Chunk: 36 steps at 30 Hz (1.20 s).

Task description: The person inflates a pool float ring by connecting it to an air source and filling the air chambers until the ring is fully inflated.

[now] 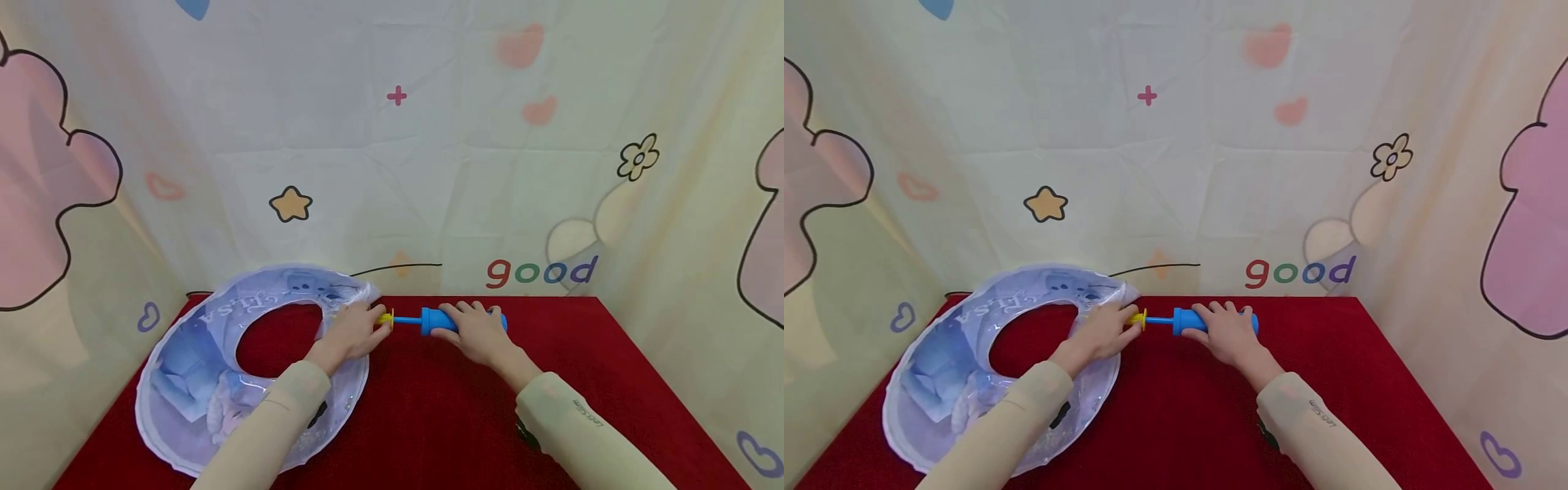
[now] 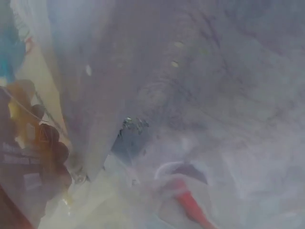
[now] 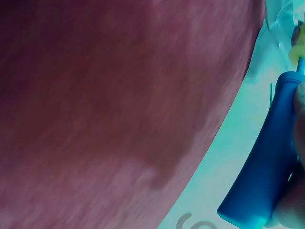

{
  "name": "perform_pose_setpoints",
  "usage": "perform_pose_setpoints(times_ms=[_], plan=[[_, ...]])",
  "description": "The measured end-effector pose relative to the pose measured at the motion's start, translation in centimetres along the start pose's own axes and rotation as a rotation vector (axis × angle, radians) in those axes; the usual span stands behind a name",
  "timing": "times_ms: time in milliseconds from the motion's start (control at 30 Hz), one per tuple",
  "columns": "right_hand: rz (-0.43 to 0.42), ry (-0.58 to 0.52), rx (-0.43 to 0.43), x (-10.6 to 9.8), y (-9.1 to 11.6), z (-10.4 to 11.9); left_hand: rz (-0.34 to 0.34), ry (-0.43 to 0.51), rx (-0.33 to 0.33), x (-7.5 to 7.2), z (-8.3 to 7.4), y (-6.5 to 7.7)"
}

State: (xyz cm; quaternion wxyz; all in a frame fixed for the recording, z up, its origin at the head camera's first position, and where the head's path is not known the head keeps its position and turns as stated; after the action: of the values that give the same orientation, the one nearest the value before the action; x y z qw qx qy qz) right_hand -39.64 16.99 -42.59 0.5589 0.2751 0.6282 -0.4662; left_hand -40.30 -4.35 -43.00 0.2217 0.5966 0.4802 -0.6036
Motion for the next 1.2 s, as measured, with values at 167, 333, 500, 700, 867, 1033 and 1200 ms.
perform_pose_setpoints(times_ms=[167,333,500,700,867,1033,1200], plan=[[0.022,-0.005,0.013,0.4,-1.0,2.5,0.038,0.006,-0.007,0.5,-0.7,-0.2],[0.048,-0.017,0.030,0.9,-1.3,3.2,0.041,0.012,-0.003,0.7,-1.0,-0.1],[0.059,-0.019,0.030,0.7,-0.6,2.2,0.017,0.021,0.003,0.7,-0.8,0.1],[0.027,-0.023,0.031,0.1,0.8,-0.8,-0.051,0.026,0.019,0.2,-0.3,0.1],[-0.003,-0.038,0.031,-0.3,2.2,-3.6,-0.076,0.012,0.040,-0.1,0.1,0.2],[-0.028,-0.029,0.052,-0.7,3.1,-6.0,-0.097,0.020,0.053,-0.5,0.4,0.1],[-0.042,-0.032,0.051,-1.2,3.1,-6.9,-0.099,0.030,0.036,-0.6,0.9,0.2]])
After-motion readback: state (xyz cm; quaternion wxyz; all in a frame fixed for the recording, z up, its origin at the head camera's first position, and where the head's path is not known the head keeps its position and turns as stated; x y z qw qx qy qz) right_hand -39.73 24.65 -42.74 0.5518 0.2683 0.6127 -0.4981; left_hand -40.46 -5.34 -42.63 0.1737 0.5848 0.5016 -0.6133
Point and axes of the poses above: each hand's wrist, its own y-axis away from the middle knuckle, its own x-axis out of the palm, z = x × y, the point moved 7 cm from there along -y, towards the middle knuckle, and after that the axes turned 3 degrees about -z, right-handed, at the moved point
